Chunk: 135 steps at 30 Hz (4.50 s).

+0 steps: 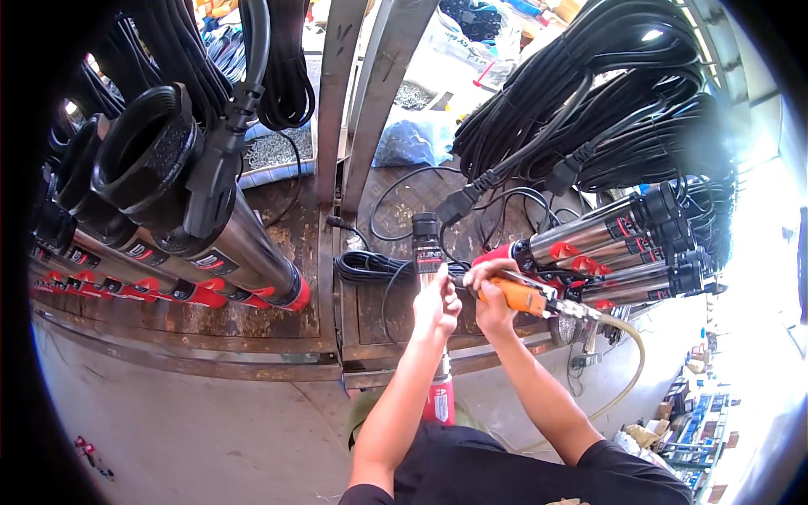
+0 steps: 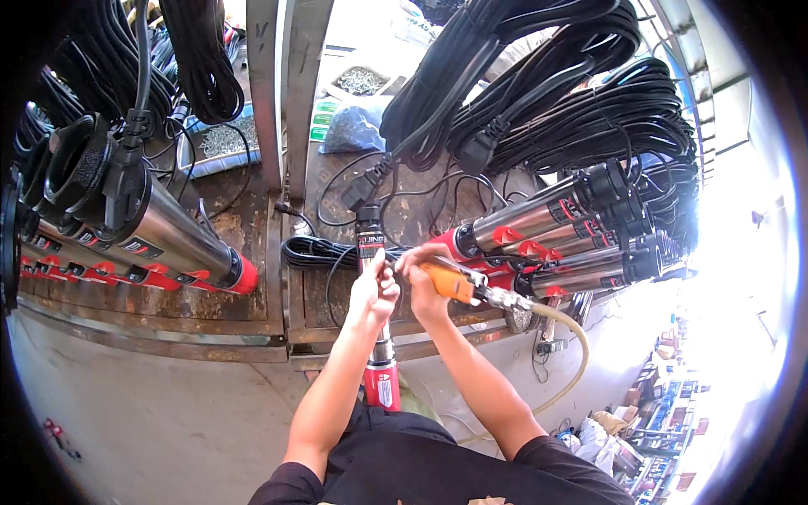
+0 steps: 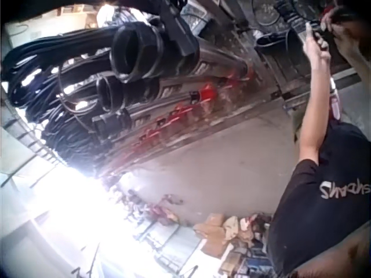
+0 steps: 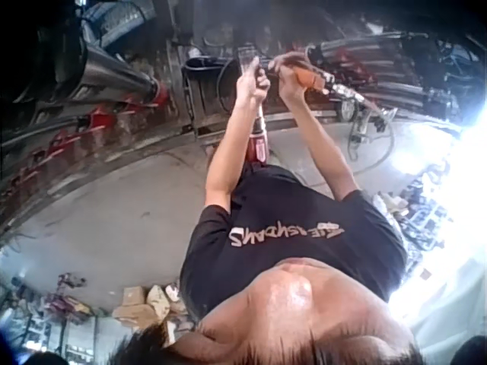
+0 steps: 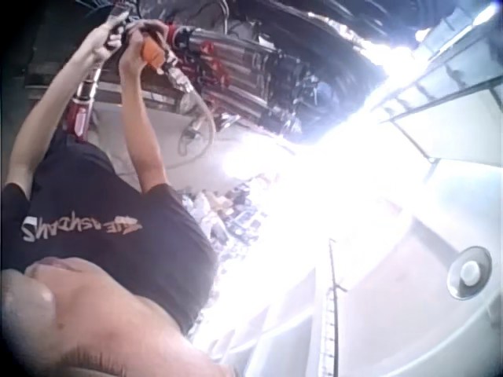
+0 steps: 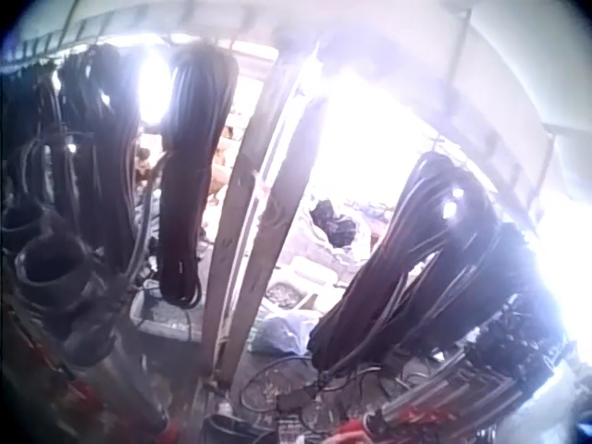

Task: The person assembles industrial pumps at a workbench by picking up a metal component, inserting it into the pump housing, and using a power screwdriver to secure it with a screw.

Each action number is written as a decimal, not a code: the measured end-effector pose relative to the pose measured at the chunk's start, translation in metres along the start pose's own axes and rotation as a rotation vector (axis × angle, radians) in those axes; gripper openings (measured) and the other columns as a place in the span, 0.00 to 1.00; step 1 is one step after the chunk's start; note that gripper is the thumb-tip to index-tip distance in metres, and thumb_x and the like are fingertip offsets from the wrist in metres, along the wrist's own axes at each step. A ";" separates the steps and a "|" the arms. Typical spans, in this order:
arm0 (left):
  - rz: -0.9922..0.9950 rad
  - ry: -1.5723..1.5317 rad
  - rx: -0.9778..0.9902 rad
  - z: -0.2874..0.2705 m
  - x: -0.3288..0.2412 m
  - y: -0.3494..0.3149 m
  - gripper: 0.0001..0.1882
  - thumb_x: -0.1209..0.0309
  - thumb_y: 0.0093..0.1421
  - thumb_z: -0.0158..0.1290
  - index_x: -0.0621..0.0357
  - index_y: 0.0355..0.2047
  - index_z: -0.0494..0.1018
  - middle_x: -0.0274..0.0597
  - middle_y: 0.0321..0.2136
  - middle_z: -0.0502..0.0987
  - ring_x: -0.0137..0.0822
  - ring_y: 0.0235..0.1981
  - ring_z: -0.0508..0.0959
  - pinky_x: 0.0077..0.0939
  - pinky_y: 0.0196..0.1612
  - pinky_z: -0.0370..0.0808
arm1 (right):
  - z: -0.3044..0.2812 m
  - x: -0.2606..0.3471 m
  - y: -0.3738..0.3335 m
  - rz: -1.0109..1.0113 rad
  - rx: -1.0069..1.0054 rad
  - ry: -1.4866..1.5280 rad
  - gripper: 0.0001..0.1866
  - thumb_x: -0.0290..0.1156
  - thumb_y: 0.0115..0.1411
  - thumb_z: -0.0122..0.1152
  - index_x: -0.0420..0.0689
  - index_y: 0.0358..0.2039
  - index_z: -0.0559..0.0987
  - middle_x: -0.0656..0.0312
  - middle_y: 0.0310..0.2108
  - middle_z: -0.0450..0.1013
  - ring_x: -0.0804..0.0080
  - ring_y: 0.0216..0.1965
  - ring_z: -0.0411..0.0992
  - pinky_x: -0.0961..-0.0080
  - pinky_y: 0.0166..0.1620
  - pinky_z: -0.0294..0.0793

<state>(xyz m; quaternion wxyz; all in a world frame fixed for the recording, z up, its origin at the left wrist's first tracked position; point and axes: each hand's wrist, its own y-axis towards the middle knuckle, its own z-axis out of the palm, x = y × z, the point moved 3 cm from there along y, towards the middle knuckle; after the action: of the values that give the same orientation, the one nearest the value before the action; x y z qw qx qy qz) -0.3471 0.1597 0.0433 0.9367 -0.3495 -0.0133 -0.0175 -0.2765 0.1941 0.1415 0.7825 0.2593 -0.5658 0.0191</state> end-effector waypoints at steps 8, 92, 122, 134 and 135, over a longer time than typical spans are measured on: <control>-0.039 -0.284 0.021 0.024 -0.029 0.051 0.06 0.75 0.68 0.47 0.61 0.33 0.68 0.25 0.15 0.53 0.23 0.12 0.50 0.19 0.16 0.50 | -0.014 -0.070 0.050 0.128 -0.069 0.017 0.10 0.19 0.58 0.52 0.41 0.40 0.68 0.60 0.29 0.69 0.72 0.31 0.70 0.69 0.43 0.75; -0.004 -0.412 0.063 0.019 -0.018 0.079 0.08 0.76 0.68 0.46 0.69 0.43 0.68 0.28 0.17 0.61 0.22 0.13 0.56 0.16 0.13 0.52 | -0.030 -0.084 0.074 0.131 0.042 -0.049 0.11 0.19 0.58 0.51 0.41 0.42 0.70 0.62 0.27 0.73 0.74 0.30 0.73 0.77 0.37 0.75; 0.998 1.810 -0.436 -0.073 0.062 -0.029 0.52 0.69 0.52 0.64 0.75 0.68 0.43 0.63 0.51 0.66 0.57 0.48 0.73 0.47 0.51 0.75 | -0.034 -0.119 0.092 0.103 0.005 -0.092 0.08 0.17 0.53 0.56 0.41 0.34 0.74 0.63 0.24 0.74 0.74 0.24 0.73 0.77 0.28 0.75; 1.007 1.907 -0.506 -0.073 0.067 -0.029 0.55 0.62 0.50 0.68 0.69 0.68 0.45 0.61 0.56 0.65 0.57 0.54 0.70 0.49 0.56 0.71 | -0.041 -0.042 0.018 -0.018 -0.414 0.115 0.12 0.23 0.62 0.61 0.41 0.46 0.74 0.66 0.34 0.75 0.76 0.36 0.77 0.77 0.43 0.75; 1.002 1.938 -0.550 -0.074 0.066 -0.032 0.57 0.58 0.48 0.70 0.68 0.67 0.46 0.61 0.57 0.64 0.58 0.57 0.68 0.51 0.58 0.68 | -0.055 -0.033 -0.005 -0.005 -0.485 0.099 0.12 0.28 0.65 0.58 0.40 0.47 0.73 0.64 0.35 0.75 0.73 0.38 0.77 0.73 0.47 0.76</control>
<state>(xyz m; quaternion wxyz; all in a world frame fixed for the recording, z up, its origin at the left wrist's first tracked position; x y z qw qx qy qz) -0.2816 0.0859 0.0106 0.3442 -0.3492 0.8664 0.0943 -0.2382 0.2220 0.0979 0.8486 0.0641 -0.5141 -0.1066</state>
